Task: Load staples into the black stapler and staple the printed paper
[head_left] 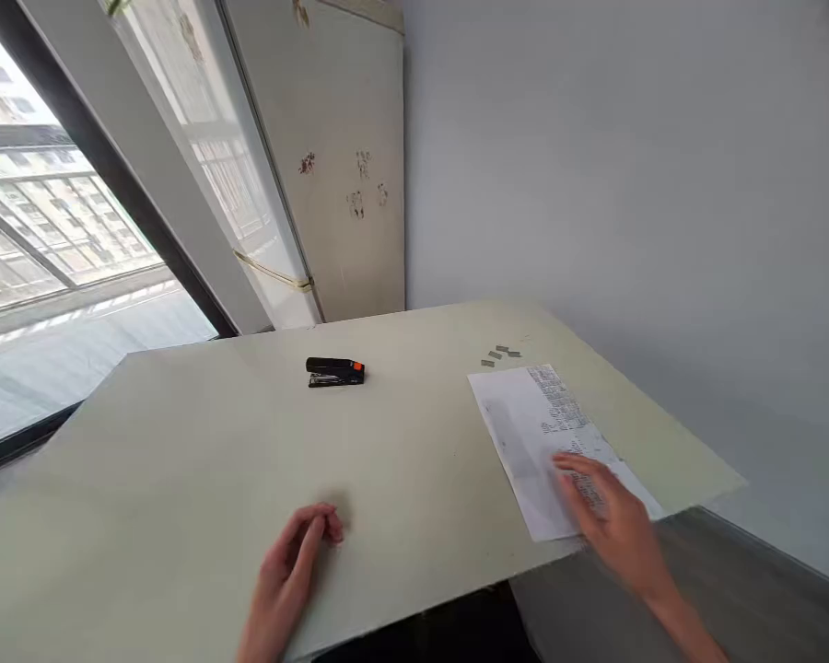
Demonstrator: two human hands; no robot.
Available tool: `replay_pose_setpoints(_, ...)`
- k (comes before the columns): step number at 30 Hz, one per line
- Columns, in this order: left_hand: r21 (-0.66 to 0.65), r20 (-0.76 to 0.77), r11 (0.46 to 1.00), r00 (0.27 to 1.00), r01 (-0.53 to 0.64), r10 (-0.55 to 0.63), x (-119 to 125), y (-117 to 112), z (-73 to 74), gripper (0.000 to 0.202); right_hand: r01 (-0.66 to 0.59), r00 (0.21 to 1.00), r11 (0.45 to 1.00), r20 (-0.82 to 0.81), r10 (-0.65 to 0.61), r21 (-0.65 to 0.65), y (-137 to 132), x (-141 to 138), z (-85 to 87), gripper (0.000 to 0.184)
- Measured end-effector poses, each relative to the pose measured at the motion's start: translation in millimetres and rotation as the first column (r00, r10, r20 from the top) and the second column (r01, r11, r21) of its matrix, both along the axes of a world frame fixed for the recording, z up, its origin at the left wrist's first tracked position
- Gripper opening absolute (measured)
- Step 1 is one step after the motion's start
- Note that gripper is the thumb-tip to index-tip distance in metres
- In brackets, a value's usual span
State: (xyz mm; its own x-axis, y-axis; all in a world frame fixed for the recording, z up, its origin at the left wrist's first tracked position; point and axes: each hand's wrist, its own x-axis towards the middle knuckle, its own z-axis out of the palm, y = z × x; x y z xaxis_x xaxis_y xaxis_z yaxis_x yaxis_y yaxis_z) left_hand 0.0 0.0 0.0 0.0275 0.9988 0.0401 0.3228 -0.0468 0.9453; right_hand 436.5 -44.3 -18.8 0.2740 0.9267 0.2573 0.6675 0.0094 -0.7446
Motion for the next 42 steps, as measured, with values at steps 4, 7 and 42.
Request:
replay_pose_setpoints(4, -0.021, -0.030, 1.000, 1.000, -0.009, 0.008, 6.6, 0.8, 14.1, 0.038, -0.281, 0.957, 0.959, -0.069, 0.282, 0.023, 1.9, -57.0, 3.6, 0.016)
replay_pose_setpoints(7, -0.015, -0.028, 0.999, 0.999, -0.028, 0.028, 6.0, 3.4, 13.8, 0.040, -0.494, 0.857, 0.869, -0.155, 0.492, 0.026, 6.8, -94.5, 9.2, 0.017)
replay_pose_setpoints(42, -0.051, 0.035, 0.997, 0.998, -0.054, 0.055, 12.4, -3.9, 17.6, 0.038, 0.042, 0.958, 0.983, 0.287, 0.011, -0.177, 10.1, 137.4, -45.9, 0.068)
